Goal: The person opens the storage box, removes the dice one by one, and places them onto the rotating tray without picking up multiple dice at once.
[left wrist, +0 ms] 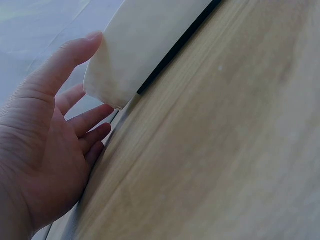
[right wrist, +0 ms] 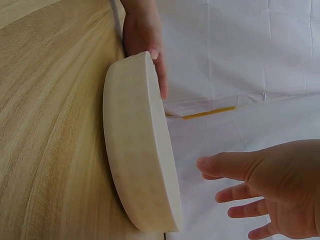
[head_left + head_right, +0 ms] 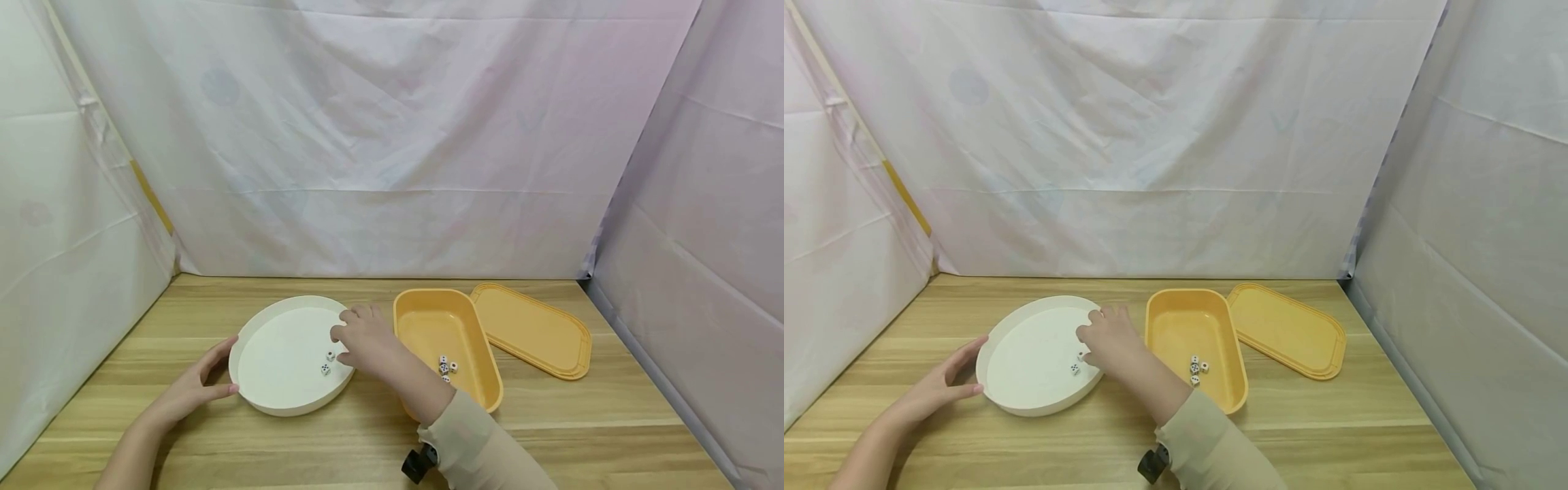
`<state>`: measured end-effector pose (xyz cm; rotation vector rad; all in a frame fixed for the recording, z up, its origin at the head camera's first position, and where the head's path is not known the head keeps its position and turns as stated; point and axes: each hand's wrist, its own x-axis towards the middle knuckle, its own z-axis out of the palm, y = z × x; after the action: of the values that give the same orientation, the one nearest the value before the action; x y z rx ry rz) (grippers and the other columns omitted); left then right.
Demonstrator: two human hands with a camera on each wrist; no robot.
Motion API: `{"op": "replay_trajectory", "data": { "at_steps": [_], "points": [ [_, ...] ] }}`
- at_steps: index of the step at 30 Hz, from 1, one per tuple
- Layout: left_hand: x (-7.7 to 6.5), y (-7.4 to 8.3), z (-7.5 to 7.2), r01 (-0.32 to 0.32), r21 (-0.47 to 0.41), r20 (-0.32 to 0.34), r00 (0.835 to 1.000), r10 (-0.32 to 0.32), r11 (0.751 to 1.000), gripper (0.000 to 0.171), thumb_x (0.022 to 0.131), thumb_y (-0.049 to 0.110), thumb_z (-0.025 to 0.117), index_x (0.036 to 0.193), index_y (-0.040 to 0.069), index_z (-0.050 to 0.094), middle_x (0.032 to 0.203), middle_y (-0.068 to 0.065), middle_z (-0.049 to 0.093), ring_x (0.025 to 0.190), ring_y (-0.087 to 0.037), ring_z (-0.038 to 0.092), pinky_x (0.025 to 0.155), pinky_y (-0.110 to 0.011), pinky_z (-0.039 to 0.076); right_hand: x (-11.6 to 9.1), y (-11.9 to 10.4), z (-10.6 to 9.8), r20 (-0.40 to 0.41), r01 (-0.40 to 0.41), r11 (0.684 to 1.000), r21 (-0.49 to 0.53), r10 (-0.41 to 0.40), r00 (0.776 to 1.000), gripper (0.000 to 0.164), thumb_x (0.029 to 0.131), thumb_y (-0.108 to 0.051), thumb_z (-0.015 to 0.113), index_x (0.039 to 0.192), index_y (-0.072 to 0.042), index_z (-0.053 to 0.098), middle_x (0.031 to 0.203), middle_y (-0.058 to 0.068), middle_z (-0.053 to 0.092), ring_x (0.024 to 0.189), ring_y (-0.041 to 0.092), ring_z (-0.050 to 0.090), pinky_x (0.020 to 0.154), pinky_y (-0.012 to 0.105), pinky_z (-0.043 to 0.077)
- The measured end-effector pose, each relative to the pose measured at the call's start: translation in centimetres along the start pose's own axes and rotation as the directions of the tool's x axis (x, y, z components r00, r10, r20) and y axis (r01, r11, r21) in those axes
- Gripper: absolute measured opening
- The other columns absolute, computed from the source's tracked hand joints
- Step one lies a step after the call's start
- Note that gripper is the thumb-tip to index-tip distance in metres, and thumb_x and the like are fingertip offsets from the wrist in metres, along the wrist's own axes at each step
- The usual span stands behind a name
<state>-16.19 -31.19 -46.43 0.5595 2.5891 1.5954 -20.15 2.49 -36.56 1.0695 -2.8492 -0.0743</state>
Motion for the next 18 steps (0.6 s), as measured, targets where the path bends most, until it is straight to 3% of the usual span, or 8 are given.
{"op": "replay_trajectory", "data": {
  "at_steps": [18],
  "points": [
    [-0.1,-0.2,0.0,-0.004,-0.005,-0.005,1.0,0.004,1.0,0.082,0.086,0.007,0.069,0.152,0.009,0.022,0.148,-0.026,0.027,0.124,0.014,0.026,0.093,-0.004,0.022,-1.4,0.7,-1.0,-0.069,0.01,1.0,0.013,-0.009,0.998,0.029,0.082,-0.04,0.075,0.108,-0.028,0.069,0.126,0.003,0.056,0.122,0.026,0.044,0.102,0.049,0.03]
  ]
}}
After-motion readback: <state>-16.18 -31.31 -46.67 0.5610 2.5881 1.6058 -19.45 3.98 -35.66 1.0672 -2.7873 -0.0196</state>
